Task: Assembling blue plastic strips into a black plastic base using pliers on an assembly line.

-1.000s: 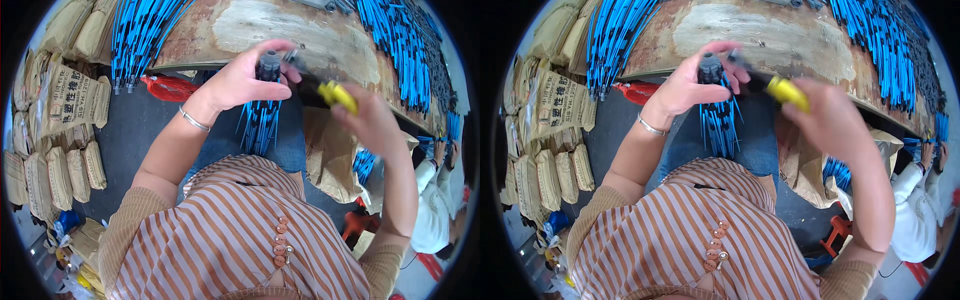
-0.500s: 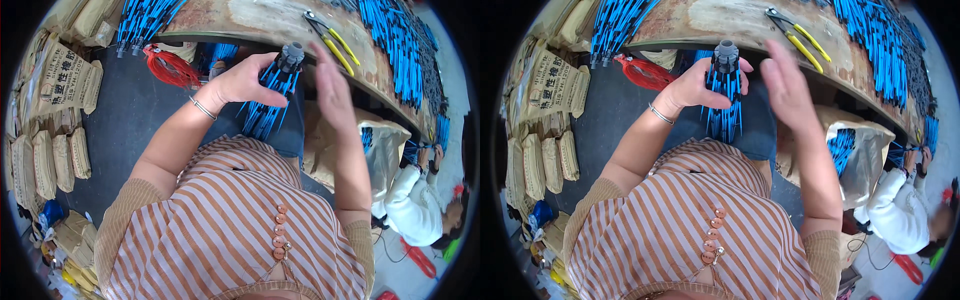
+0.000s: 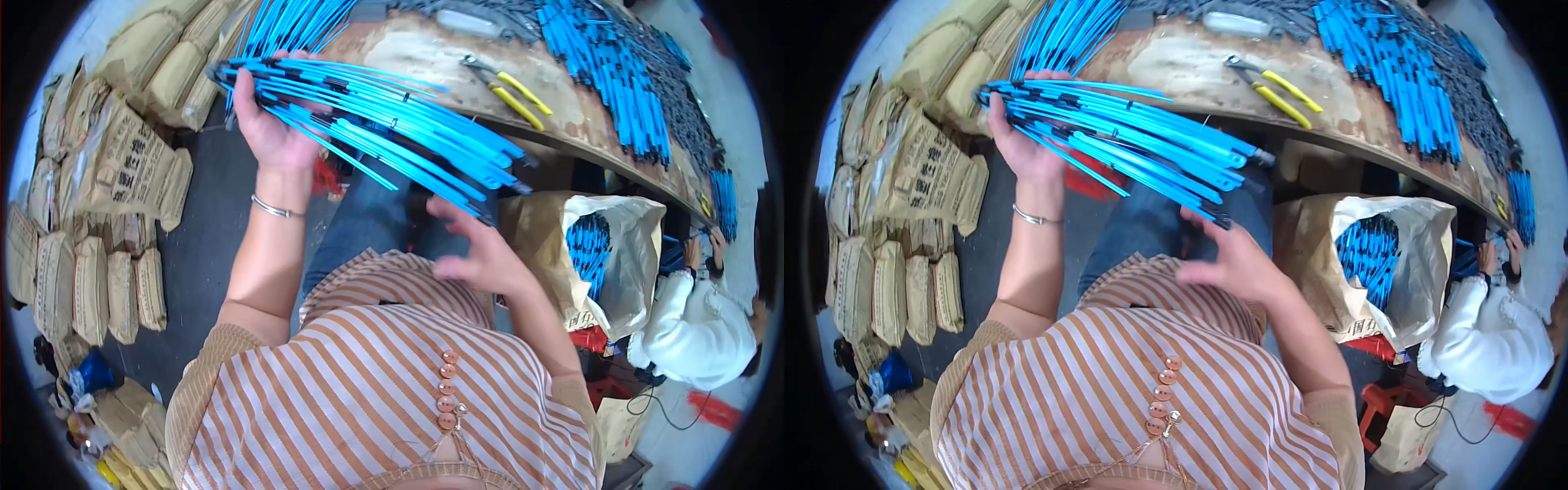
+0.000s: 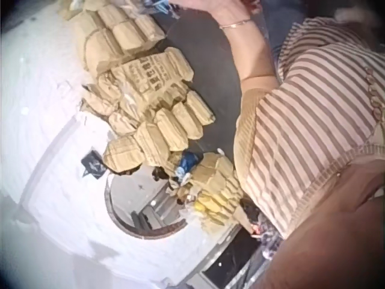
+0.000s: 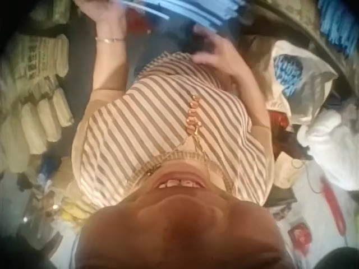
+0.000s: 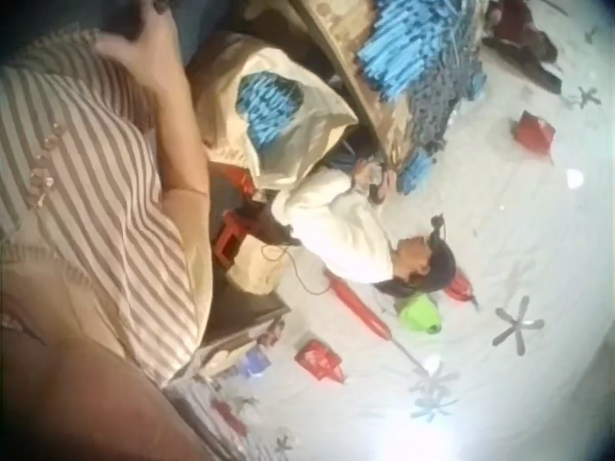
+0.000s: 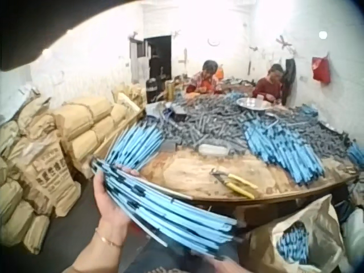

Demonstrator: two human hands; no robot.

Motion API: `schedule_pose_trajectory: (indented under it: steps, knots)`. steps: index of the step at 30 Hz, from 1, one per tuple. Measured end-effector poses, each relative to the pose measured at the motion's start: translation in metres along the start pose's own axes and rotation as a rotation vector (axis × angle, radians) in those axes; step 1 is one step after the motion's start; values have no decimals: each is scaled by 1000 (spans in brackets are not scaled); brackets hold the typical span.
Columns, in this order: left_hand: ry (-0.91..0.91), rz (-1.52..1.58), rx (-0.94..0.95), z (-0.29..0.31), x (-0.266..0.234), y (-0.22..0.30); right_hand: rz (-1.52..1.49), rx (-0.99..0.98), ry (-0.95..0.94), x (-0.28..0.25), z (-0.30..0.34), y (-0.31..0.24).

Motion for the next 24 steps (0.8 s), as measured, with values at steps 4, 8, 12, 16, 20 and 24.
schedule_pose_trajectory:
  steps: [4, 8, 12, 16, 20, 24]
  knots:
    - [98, 180, -81, 15, 5, -61, -473, -445, 475, -56, -9, 17]
    - [312, 288, -221, 37, -1, -126, -581, -785, 601, -94, 3, -26]
    - [434, 381, -358, 59, 0, -168, -16, -748, 607, -111, 21, -55]
    - [379, 146, -927, 103, -7, -169, 0, -690, 569, -110, 29, -73]
    - [147, -596, -1322, 128, -38, -129, -38, -337, 413, -94, 18, -41]
    - [-190, -875, -704, 77, 7, -104, -55, -101, 239, -63, -9, -17]
Point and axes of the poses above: each hand's wrist, its own z-axis away from the middle knuckle, its own x-axis out of the palm, y = z × x, the point moved 9 cm from there along -z, towards the middle knuckle, and after that the axes turned 13 degrees about -y, right-handed, at the moved point
